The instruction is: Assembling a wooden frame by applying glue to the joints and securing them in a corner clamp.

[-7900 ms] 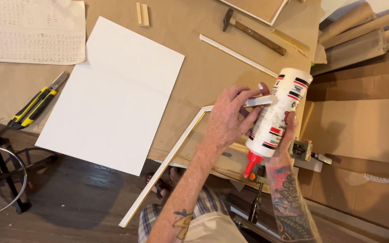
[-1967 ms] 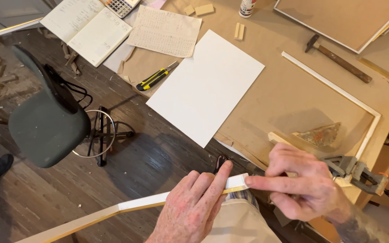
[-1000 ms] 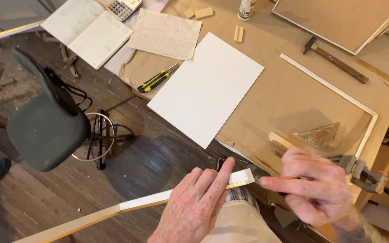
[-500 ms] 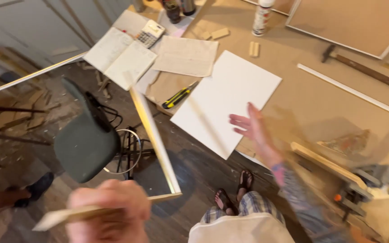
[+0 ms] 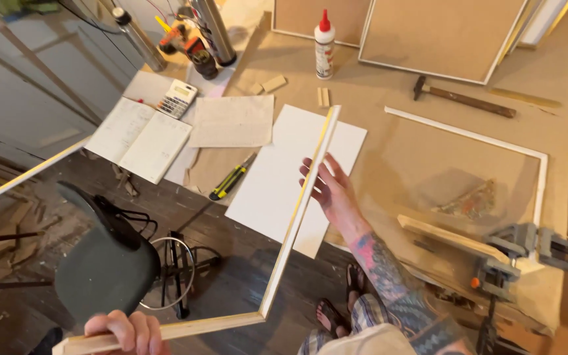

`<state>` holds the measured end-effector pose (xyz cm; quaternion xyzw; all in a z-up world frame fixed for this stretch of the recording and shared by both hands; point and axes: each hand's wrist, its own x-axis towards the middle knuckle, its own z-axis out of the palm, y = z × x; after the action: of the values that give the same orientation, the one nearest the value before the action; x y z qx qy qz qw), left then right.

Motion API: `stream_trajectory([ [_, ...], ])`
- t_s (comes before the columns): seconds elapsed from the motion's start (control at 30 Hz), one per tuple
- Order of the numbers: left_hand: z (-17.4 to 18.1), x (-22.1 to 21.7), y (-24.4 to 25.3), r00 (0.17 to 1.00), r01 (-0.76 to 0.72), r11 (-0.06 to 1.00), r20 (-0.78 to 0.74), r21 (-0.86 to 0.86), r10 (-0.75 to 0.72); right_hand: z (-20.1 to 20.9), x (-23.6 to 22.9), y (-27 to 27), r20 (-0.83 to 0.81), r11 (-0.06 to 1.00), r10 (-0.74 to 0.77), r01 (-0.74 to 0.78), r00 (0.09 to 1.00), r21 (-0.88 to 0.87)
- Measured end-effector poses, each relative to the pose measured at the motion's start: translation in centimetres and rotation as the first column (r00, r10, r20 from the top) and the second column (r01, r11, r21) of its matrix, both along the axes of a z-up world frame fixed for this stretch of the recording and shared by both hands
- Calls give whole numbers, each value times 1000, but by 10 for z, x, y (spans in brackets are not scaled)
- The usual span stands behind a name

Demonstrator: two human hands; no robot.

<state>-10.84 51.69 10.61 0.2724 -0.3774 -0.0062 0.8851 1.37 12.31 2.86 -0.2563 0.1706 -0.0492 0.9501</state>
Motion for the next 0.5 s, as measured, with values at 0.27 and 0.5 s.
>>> stream_trajectory([
  [0.27,125,51,-122,640,-611,391,138,688,756,70,-45,27,168,957,28,22,985,-289],
  [0.5,73,33,-255,605,-519,-365,634,773,481,51,-111,80,159,894,127,-44,979,-446],
])
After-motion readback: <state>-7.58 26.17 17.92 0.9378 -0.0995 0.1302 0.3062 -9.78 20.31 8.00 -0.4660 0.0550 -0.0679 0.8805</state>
